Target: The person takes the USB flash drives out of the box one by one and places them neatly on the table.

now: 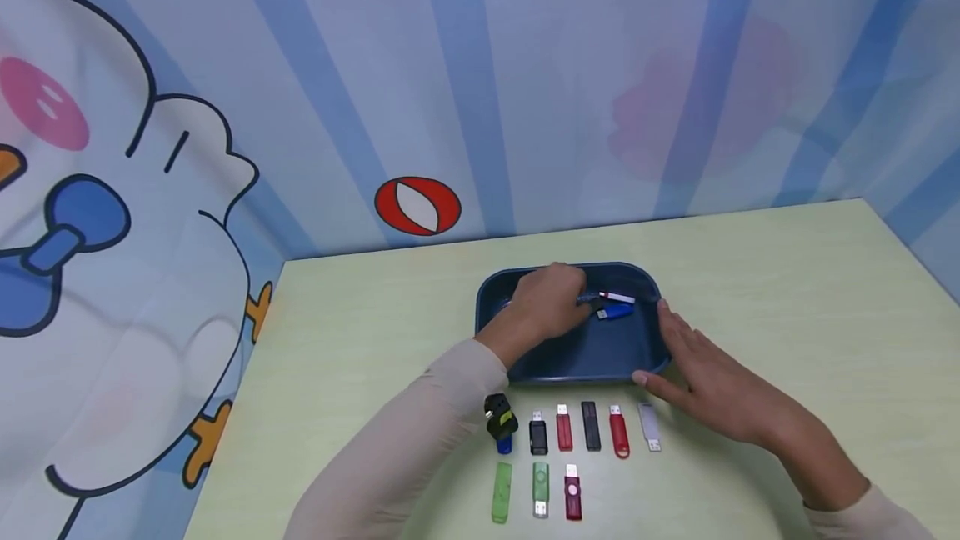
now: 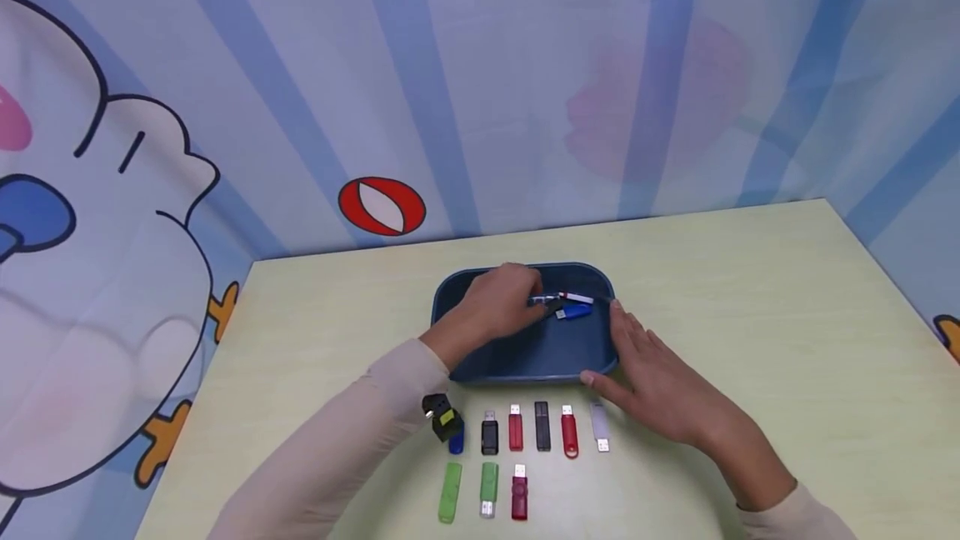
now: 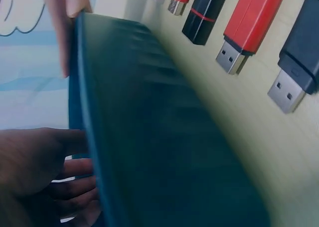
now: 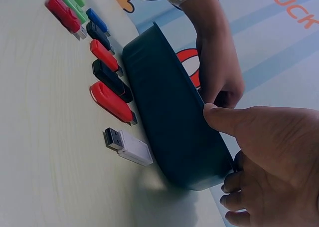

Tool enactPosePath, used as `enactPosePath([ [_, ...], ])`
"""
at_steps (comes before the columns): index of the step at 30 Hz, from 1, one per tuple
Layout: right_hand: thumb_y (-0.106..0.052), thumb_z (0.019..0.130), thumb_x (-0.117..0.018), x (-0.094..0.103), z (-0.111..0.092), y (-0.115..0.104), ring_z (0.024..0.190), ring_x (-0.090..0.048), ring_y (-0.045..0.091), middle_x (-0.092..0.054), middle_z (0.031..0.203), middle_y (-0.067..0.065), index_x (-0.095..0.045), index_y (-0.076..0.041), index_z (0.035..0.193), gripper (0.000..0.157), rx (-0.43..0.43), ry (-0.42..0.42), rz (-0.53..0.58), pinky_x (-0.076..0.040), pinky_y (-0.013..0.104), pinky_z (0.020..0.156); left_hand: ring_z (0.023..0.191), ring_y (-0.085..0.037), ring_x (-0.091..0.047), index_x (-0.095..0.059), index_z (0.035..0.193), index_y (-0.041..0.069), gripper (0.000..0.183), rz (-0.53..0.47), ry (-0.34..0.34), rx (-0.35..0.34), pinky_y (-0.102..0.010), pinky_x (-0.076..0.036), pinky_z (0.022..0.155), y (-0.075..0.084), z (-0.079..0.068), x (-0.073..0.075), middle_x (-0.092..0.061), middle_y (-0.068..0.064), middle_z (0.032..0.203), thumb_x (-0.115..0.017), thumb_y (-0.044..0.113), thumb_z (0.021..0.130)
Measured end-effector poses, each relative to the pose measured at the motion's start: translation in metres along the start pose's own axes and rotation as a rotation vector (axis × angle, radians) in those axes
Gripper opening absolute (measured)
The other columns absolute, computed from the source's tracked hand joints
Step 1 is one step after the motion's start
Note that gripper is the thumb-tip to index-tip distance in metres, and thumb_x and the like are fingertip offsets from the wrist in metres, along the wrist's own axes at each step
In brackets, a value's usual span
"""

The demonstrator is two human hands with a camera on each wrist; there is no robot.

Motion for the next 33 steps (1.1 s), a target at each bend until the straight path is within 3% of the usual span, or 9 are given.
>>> enactPosePath([
  [8,-0.061,0.102,-0.060,-0.006,0.001,-0.002,0.160,-0.015,0.054,-0.007,0.177,0.026,0.004,-0.005,0.170,0.109,0.000,-0.006,0.016,-0.022,0.072,0.122,0.060,-0.010,-0.053,-0.063,0.079,0.016,0.030,0.048,-0.028,0.032,-0.025,-0.039,0.052,0.002,0.005,-0.019,-0.052,0.003,0.069,-0.071,0.032,0.103],
  [16,-0.059,0.104,-0.059,-0.008,0.002,-0.008,0.162,-0.014,0.050,-0.006,0.177,0.024,0.003,-0.004,0.170,0.105,0.036,0.002,0.019,-0.022,0.071,0.123,0.062,-0.011,-0.056,-0.073,0.087,0.013,0.022,0.043,0.008,0.060,-0.026,-0.042,0.053,-0.005,0.005,-0.023,-0.061,0.002,0.073,-0.073,0.029,0.102],
  [26,-0.061,0.104,-0.058,-0.010,0.003,-0.010,0.161,-0.016,0.052,-0.007,0.177,0.025,0.003,-0.004,0.170,0.106,0.025,-0.010,0.008,-0.023,0.071,0.122,0.058,-0.011,-0.055,-0.065,0.076,0.014,0.030,0.022,0.022,0.065,-0.025,-0.042,0.053,-0.007,0.001,-0.026,-0.054,0.002,0.066,-0.072,0.025,0.103],
  [33,-0.061,0.104,-0.058,-0.009,0.003,-0.011,0.161,-0.015,0.052,-0.007,0.177,0.025,0.003,-0.004,0.170,0.107,0.025,-0.010,-0.003,-0.023,0.071,0.122,0.054,-0.010,-0.054,-0.063,0.070,0.014,0.034,0.017,0.056,0.086,-0.024,-0.040,0.050,-0.009,-0.004,-0.019,-0.047,0.003,0.061,-0.073,0.025,0.101],
])
Point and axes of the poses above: each hand's wrist, its own z-axis towards the middle knuckle, its own x-axis out of the back of the hand, y = z × x, the point moved 8 cm from there along z, towards the middle knuckle
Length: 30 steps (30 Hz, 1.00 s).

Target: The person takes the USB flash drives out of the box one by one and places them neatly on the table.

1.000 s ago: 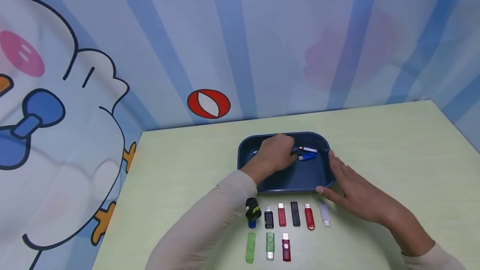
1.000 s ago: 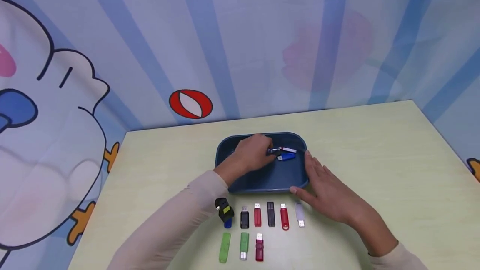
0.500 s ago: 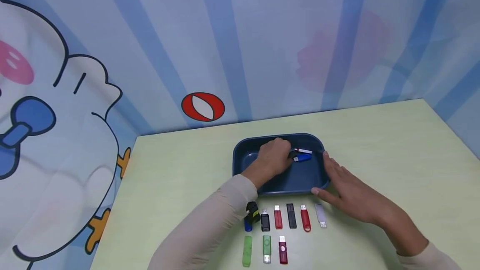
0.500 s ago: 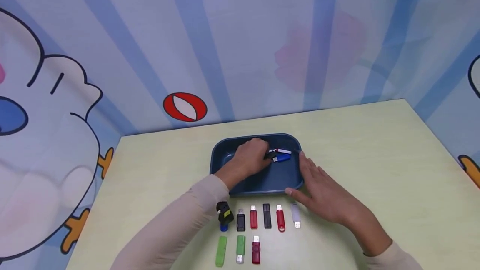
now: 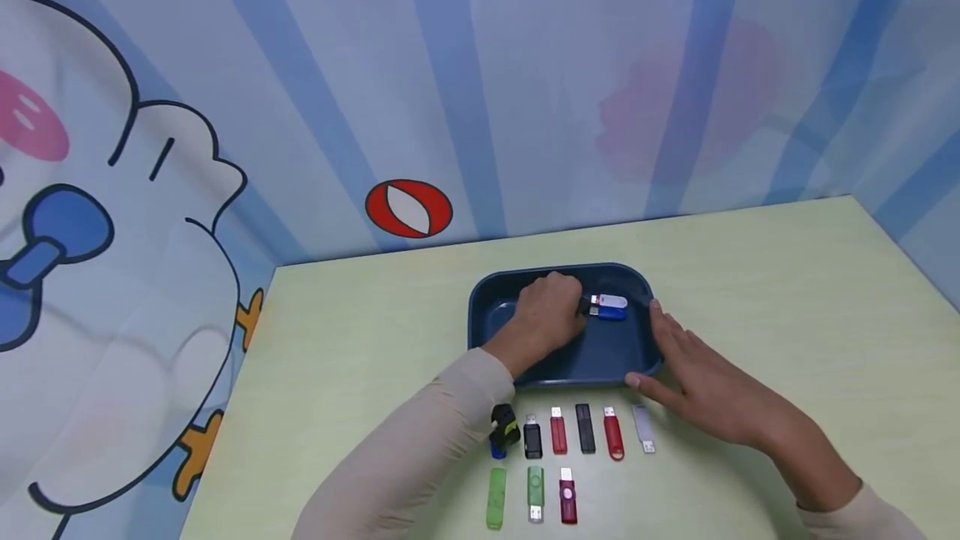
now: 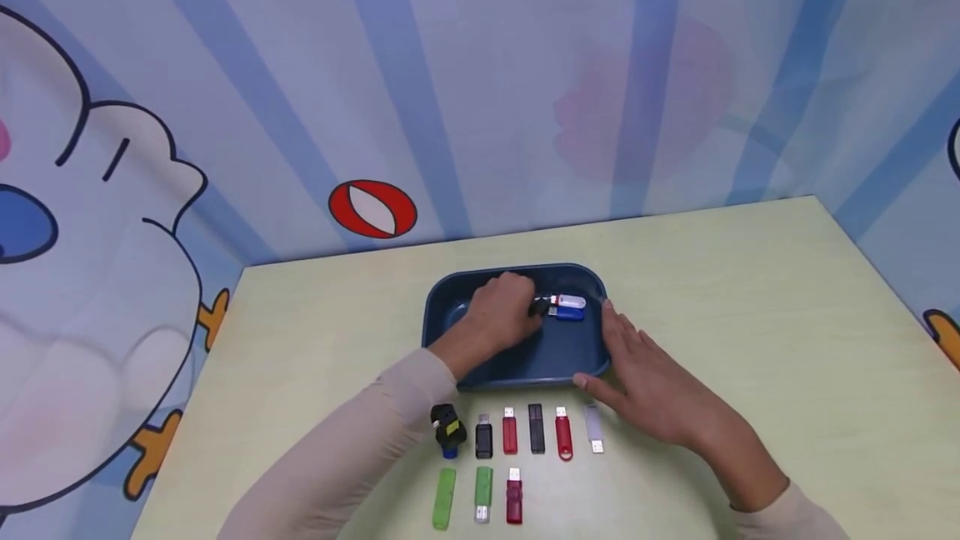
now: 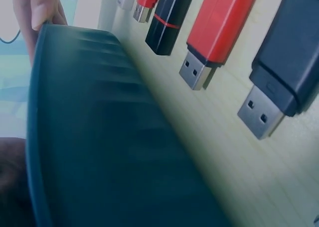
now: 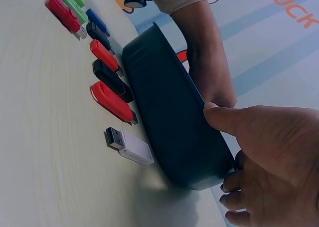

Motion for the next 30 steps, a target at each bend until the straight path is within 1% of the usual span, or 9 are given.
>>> enactPosePath([
  [5,-0.062,0.103,-0.059,0.001,0.001,0.001,0.161,-0.015,0.053,-0.007,0.177,0.025,0.003,-0.004,0.170,0.108,-0.021,-0.004,-0.003,-0.022,0.071,0.123,0.055,-0.010,-0.054,-0.066,0.074,0.014,0.029,-0.022,0.019,0.017,-0.025,-0.040,0.050,-0.001,-0.005,0.007,-0.053,0.002,0.064,-0.074,0.025,0.100],
  [7,-0.062,0.103,-0.059,0.001,0.001,0.001,0.160,-0.016,0.053,-0.008,0.177,0.026,0.003,-0.004,0.170,0.108,-0.026,-0.004,-0.006,-0.022,0.072,0.123,0.054,-0.011,-0.053,-0.065,0.072,0.014,0.031,-0.034,0.025,0.022,-0.025,-0.040,0.050,-0.001,-0.007,0.009,-0.052,0.002,0.064,-0.075,0.026,0.099],
  [11,-0.062,0.103,-0.059,0.000,0.001,0.002,0.160,-0.016,0.054,-0.007,0.177,0.026,0.003,-0.004,0.170,0.108,-0.028,-0.005,-0.002,-0.022,0.072,0.122,0.051,-0.010,-0.048,-0.057,0.064,0.015,0.041,-0.060,0.039,0.030,-0.024,-0.035,0.046,-0.002,-0.013,0.014,-0.044,0.004,0.060,-0.077,0.028,0.098],
  [15,-0.062,0.103,-0.059,0.001,0.000,0.002,0.160,-0.015,0.053,-0.006,0.177,0.026,0.003,-0.004,0.170,0.108,-0.029,-0.008,-0.001,-0.021,0.072,0.122,0.050,-0.010,-0.045,-0.052,0.063,0.016,0.044,-0.086,0.060,0.024,-0.024,-0.032,0.045,-0.002,-0.020,0.020,-0.041,0.003,0.061,-0.078,0.028,0.096],
  [23,-0.062,0.103,-0.058,0.005,0.000,0.000,0.160,-0.016,0.054,-0.008,0.177,0.026,0.003,-0.005,0.170,0.107,-0.020,-0.004,-0.017,-0.023,0.072,0.122,0.061,-0.012,-0.051,-0.061,0.076,0.013,0.028,-0.120,0.114,-0.012,-0.024,-0.036,0.050,0.003,-0.040,0.032,-0.054,-0.001,0.075,-0.077,0.025,0.095],
  [26,-0.062,0.103,-0.058,0.005,0.000,0.000,0.160,-0.016,0.054,-0.007,0.177,0.026,0.004,-0.005,0.170,0.107,-0.025,-0.007,-0.010,-0.022,0.072,0.122,0.064,-0.012,-0.052,-0.063,0.079,0.012,0.024,-0.143,0.129,-0.023,-0.023,-0.038,0.051,0.006,-0.047,0.035,-0.055,-0.001,0.077,-0.077,0.024,0.094],
  [30,-0.062,0.103,-0.059,0.003,0.001,0.000,0.160,-0.015,0.054,-0.007,0.177,0.026,0.003,-0.005,0.170,0.107,-0.027,-0.011,-0.007,-0.022,0.072,0.122,0.064,-0.012,-0.052,-0.063,0.080,0.012,0.022,-0.168,0.140,-0.023,-0.022,-0.038,0.052,0.008,-0.054,0.038,-0.054,0.000,0.076,-0.077,0.022,0.094],
])
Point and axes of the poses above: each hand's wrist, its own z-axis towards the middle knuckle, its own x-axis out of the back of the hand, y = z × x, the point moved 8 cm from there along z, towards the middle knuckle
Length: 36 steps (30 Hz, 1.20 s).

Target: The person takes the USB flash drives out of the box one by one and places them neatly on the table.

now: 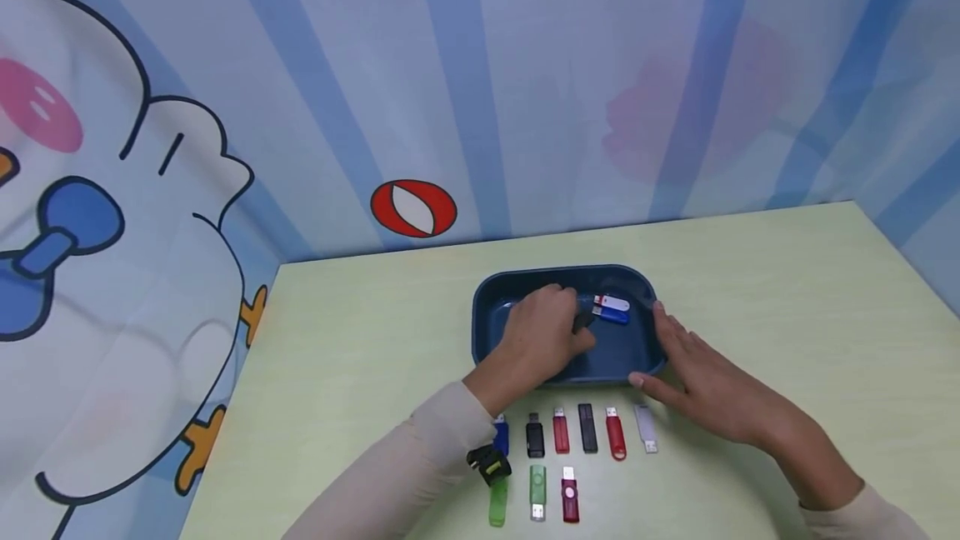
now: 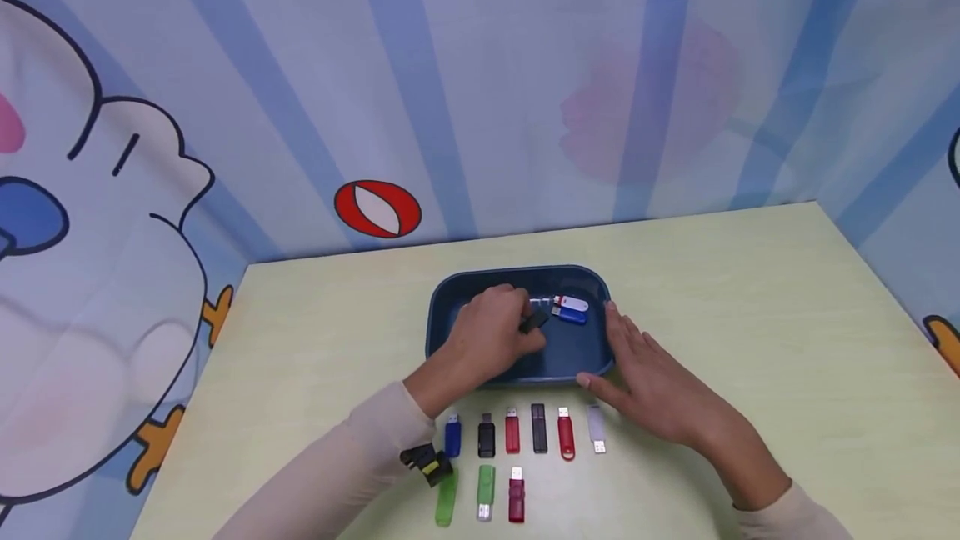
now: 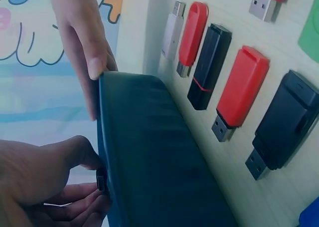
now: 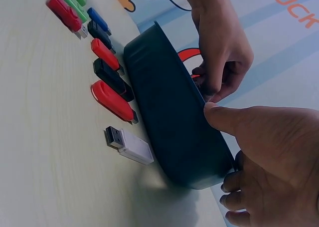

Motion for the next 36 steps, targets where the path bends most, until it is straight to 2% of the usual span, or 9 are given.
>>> enactPosePath([
  [11,-0.061,0.103,-0.059,0.003,0.001,-0.001,0.160,-0.017,0.054,-0.008,0.177,0.026,0.003,-0.005,0.170,0.107,0.022,0.018,-0.017,-0.023,0.071,0.122,0.060,-0.010,-0.050,-0.059,0.077,0.012,0.025,-0.019,0.039,-0.021,-0.020,-0.036,0.048,0.006,-0.016,0.011,-0.053,0.000,0.073,-0.075,0.023,0.092],
  [17,-0.061,0.103,-0.059,0.001,0.001,0.001,0.159,-0.017,0.054,-0.009,0.176,0.026,0.003,-0.005,0.170,0.107,0.010,0.010,-0.013,-0.023,0.071,0.123,0.061,-0.010,-0.050,-0.062,0.077,0.012,0.026,-0.013,0.038,-0.001,-0.019,-0.036,0.048,0.009,-0.028,0.013,-0.053,0.001,0.072,-0.076,0.026,0.093],
  [21,-0.062,0.103,-0.059,0.001,0.000,0.001,0.159,-0.018,0.055,-0.009,0.176,0.027,0.003,-0.005,0.170,0.108,0.006,0.008,-0.025,-0.023,0.071,0.122,0.063,-0.009,-0.051,-0.063,0.081,0.011,0.026,-0.017,0.025,0.019,-0.018,-0.038,0.050,0.012,-0.034,0.013,-0.055,0.002,0.074,-0.078,0.028,0.093],
  [28,-0.060,0.103,-0.059,0.004,0.001,0.000,0.159,-0.017,0.055,-0.008,0.176,0.027,0.003,-0.004,0.170,0.107,0.011,0.010,-0.019,-0.022,0.071,0.123,0.068,-0.007,-0.054,-0.071,0.097,0.007,0.027,-0.062,0.022,0.033,-0.016,-0.043,0.056,0.017,-0.045,0.016,-0.061,0.002,0.082,-0.082,0.031,0.092],
  [36,-0.061,0.103,-0.059,0.003,0.001,0.002,0.159,-0.017,0.055,-0.008,0.176,0.028,0.004,-0.005,0.170,0.107,0.006,0.007,-0.010,-0.021,0.072,0.123,0.071,-0.007,-0.055,-0.072,0.098,0.006,0.026,-0.096,0.010,0.063,-0.015,-0.046,0.059,0.021,-0.060,0.016,-0.065,0.001,0.085,-0.082,0.029,0.091],
])
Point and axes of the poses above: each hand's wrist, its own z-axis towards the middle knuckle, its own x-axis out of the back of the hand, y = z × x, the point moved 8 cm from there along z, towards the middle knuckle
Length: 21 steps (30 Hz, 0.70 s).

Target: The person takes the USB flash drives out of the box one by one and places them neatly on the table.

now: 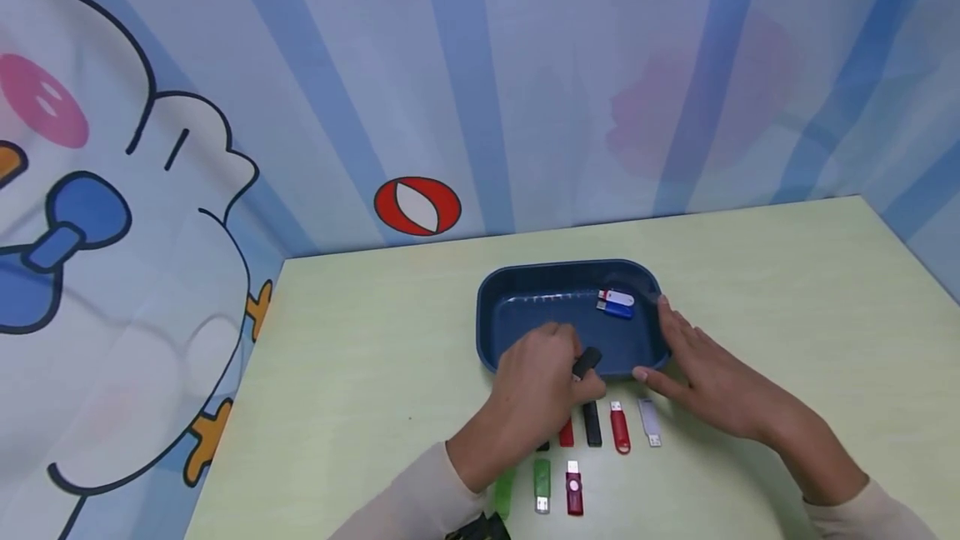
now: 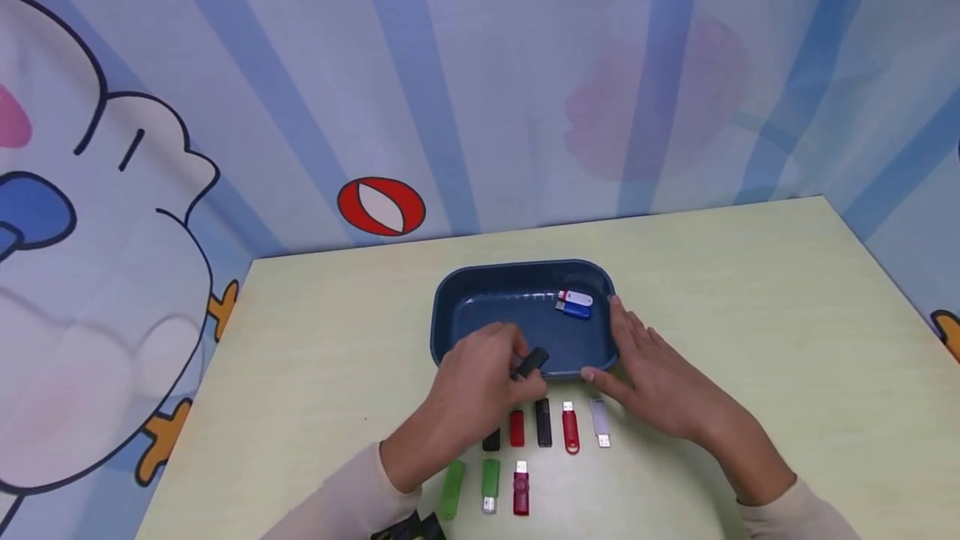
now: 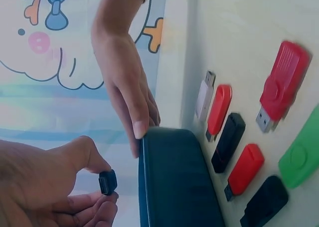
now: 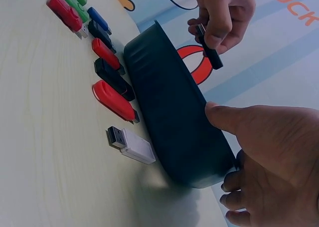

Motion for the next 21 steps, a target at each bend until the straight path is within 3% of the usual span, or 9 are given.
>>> enactPosePath([
  [8,-0.061,0.103,-0.060,0.001,0.001,0.001,0.159,-0.015,0.055,-0.007,0.176,0.027,0.006,-0.006,0.170,0.109,0.001,-0.007,0.016,-0.020,0.072,0.123,0.068,-0.007,-0.053,-0.071,0.095,0.006,0.022,0.009,-0.011,0.010,-0.016,-0.045,0.058,0.003,-0.008,-0.001,-0.063,0.001,0.081,-0.082,0.025,0.090],
  [15,-0.062,0.103,-0.059,0.002,0.001,0.001,0.159,-0.015,0.055,-0.006,0.176,0.027,0.006,-0.006,0.170,0.108,0.007,-0.004,0.023,-0.020,0.072,0.122,0.068,-0.007,-0.052,-0.070,0.095,0.006,0.023,-0.010,-0.062,0.061,-0.017,-0.043,0.057,0.003,-0.022,-0.005,-0.060,0.003,0.079,-0.083,0.026,0.091],
  [21,-0.062,0.103,-0.059,-0.002,0.003,0.002,0.159,-0.016,0.056,-0.007,0.176,0.027,0.007,-0.008,0.170,0.109,-0.011,-0.018,0.013,-0.021,0.073,0.122,0.066,-0.005,-0.051,-0.070,0.094,0.006,0.023,-0.013,-0.087,0.064,-0.018,-0.046,0.058,0.005,-0.034,-0.010,-0.062,0.003,0.080,-0.083,0.025,0.091],
])
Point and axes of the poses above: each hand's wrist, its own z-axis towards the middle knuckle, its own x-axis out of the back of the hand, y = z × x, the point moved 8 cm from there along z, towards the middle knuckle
